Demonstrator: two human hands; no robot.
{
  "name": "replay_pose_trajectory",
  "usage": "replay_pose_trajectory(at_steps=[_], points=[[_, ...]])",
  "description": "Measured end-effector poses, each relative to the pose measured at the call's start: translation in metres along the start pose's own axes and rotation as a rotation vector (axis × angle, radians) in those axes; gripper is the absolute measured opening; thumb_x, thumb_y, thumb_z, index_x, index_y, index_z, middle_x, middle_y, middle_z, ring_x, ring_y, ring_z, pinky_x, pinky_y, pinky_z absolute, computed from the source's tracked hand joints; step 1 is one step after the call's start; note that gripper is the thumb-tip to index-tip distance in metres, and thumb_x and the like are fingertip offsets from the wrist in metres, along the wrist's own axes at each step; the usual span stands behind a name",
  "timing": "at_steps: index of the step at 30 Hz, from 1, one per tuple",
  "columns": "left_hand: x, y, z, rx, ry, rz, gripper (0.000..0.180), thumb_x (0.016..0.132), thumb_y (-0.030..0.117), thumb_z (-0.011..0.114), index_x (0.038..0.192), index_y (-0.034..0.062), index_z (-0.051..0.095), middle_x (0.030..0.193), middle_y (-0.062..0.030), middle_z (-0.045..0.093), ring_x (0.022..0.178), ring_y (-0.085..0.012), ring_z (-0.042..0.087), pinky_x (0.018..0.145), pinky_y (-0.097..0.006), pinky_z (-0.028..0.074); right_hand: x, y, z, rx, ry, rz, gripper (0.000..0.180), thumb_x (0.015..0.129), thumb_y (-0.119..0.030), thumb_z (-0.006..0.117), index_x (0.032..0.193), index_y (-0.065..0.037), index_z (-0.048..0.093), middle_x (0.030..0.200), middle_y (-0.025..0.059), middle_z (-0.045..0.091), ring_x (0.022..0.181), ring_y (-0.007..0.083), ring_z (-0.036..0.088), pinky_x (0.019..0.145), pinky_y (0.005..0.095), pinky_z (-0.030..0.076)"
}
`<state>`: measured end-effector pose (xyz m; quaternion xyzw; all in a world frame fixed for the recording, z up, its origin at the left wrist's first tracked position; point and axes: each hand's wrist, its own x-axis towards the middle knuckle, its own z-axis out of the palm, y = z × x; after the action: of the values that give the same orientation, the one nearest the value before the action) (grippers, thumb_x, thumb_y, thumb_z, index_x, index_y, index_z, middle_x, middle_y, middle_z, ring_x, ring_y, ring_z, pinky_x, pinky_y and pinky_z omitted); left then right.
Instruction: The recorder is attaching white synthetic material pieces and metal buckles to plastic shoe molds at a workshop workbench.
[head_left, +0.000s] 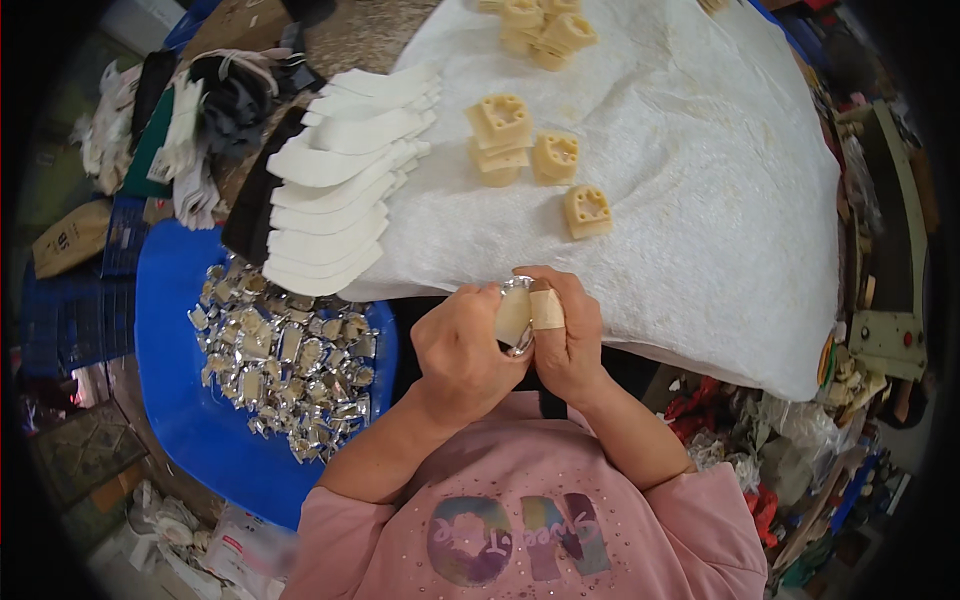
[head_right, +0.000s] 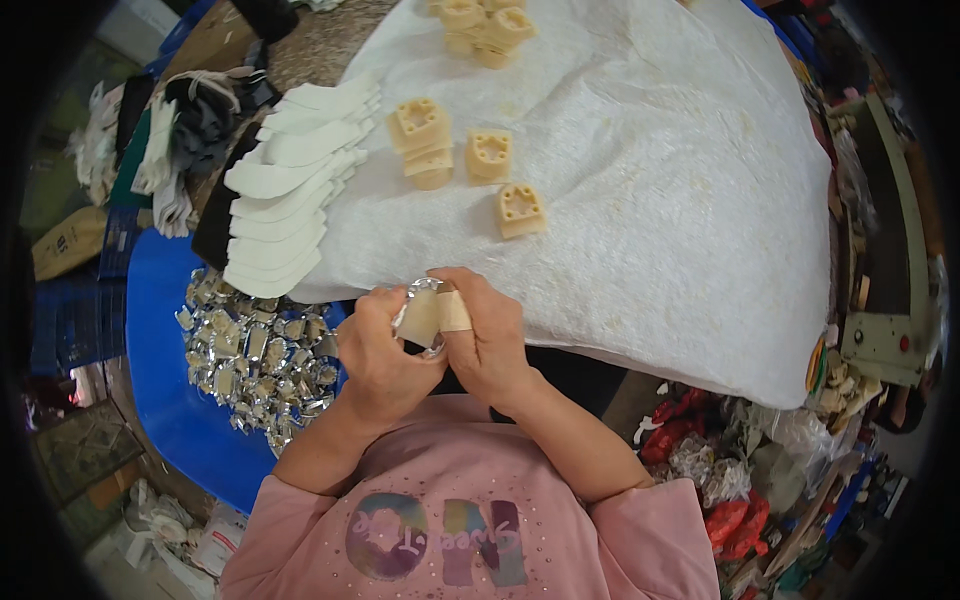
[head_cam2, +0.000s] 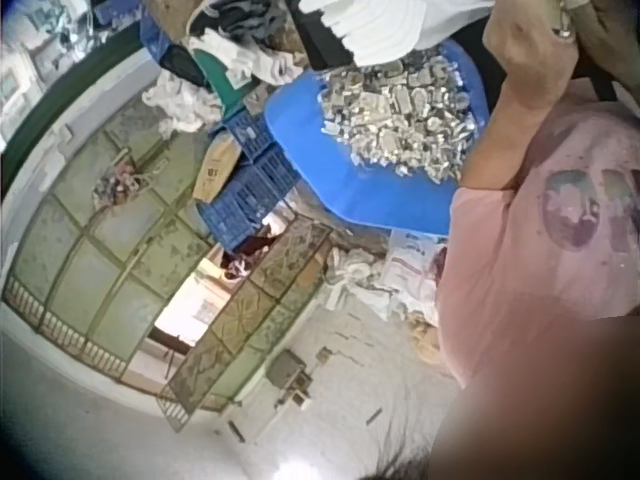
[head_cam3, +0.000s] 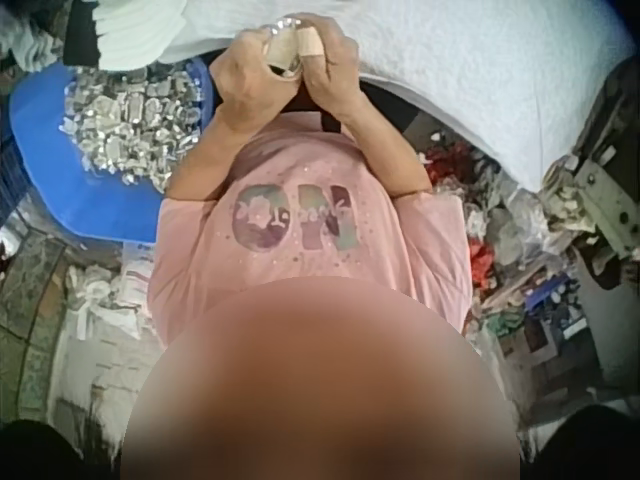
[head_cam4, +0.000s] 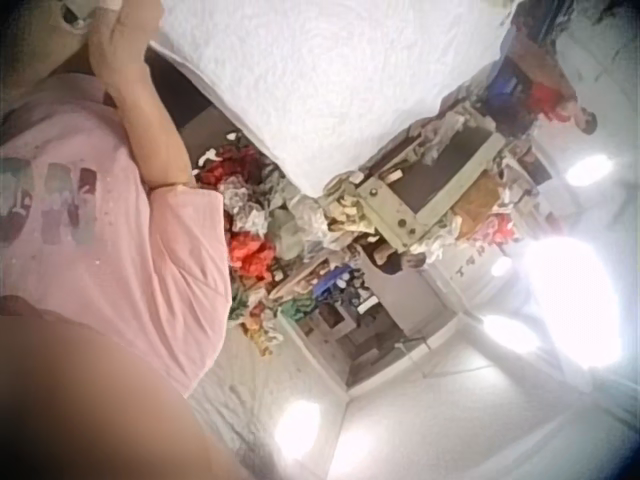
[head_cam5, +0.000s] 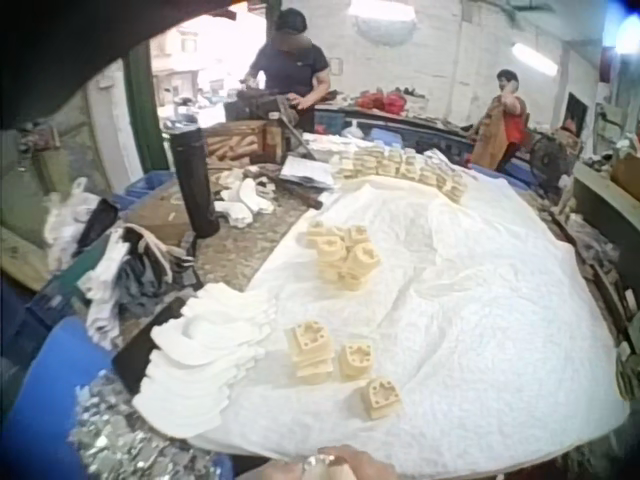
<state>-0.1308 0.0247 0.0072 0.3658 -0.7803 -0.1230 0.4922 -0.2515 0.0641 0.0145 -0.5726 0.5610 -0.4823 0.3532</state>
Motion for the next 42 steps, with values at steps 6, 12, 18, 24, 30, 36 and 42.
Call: replay_pose_trajectory(at_steps=[6,12,18,24,30,36,42], points=[[-0.013,-0.039,-0.038,0.076,-0.058,-0.120,0.048,0.062,0.010,0.080,0.101,-0.0013,0.055,0.081,-0.0146,0.058,0.070,-0.0311,0.060,0.060,-0.037,0.049,0.029,-0.014,0.012,-0.056,-0.148,-0.027,0.023,0.086,-0.005,0.053,0.109,-0.002,0.055,0.092,0.0164,0.059,0.078,0.0338,0.060,0.069,0.0363,0.049],[-0.043,-0.098,-0.128,0.605,0.082,-0.563,0.052,0.067,0.008,0.073,0.114,0.0014,0.053,0.100,-0.0152,0.053,0.097,-0.0312,0.052,0.084,-0.040,0.042,0.083,-0.024,0.031,-0.219,-0.157,-0.306,0.033,0.079,0.003,0.057,0.111,0.000,0.054,0.108,0.0179,0.052,0.098,0.0349,0.052,0.081,0.0400,0.045],[-0.033,-0.098,-0.153,0.806,0.267,-0.416,0.045,0.071,0.001,0.064,0.116,0.0024,0.056,0.105,-0.0116,0.055,0.107,-0.0301,0.048,0.096,-0.040,0.035,0.133,-0.019,0.058,-0.336,-0.046,-0.380,0.041,0.077,0.008,0.048,0.117,0.002,0.053,0.119,0.0191,0.051,0.109,0.0359,0.049,0.095,0.0393,0.040],[0.016,-0.080,-0.088,0.275,-0.054,-0.107,0.040,0.069,-0.006,0.060,0.107,0.0026,0.061,0.116,-0.0146,0.055,0.112,-0.0321,0.050,0.096,-0.042,0.038,0.169,-0.008,0.085,-0.515,-0.020,-0.358,0.041,0.073,0.008,0.049,0.114,0.006,0.055,0.118,0.0211,0.052,0.116,0.0378,0.044,0.099,0.0396,0.038],[0.037,-0.086,-0.055,0.342,-0.211,-0.099,0.036,0.073,0.002,0.062,0.109,-0.0010,0.058,0.116,-0.0180,0.055,0.119,-0.0348,0.047,0.096,-0.045,0.039,0.174,-0.016,0.088,-0.595,-0.101,-0.354,0.023,0.073,0.008,0.051,0.094,0.004,0.061,0.111,0.0203,0.056,0.106,0.0359,0.050,0.089,0.0396,0.043],[0.033,-0.086,-0.055,0.363,-0.285,-0.121,0.038,0.075,0.005,0.063,0.112,-0.0028,0.056,0.122,-0.0217,0.053,0.123,-0.0357,0.045,0.099,-0.045,0.037,0.162,-0.049,0.057,0.161,0.032,-0.221,0.022,0.075,0.004,0.054,0.096,-0.001,0.058,0.086,0.0107,0.063,0.080,0.0200,0.059,0.071,0.0300,0.045],[0.041,-0.076,-0.069,0.172,-0.250,-0.184,0.035,0.081,0.009,0.059,0.114,-0.0040,0.056,0.118,-0.0228,0.055,0.112,-0.0327,0.051,0.092,-0.040,0.039,0.134,-0.060,0.031,0.064,-0.016,-0.199,0.014,0.082,-0.001,0.057,0.096,0.001,0.058,0.077,0.0130,0.062,0.066,0.0181,0.058,0.062,0.0274,0.045]])
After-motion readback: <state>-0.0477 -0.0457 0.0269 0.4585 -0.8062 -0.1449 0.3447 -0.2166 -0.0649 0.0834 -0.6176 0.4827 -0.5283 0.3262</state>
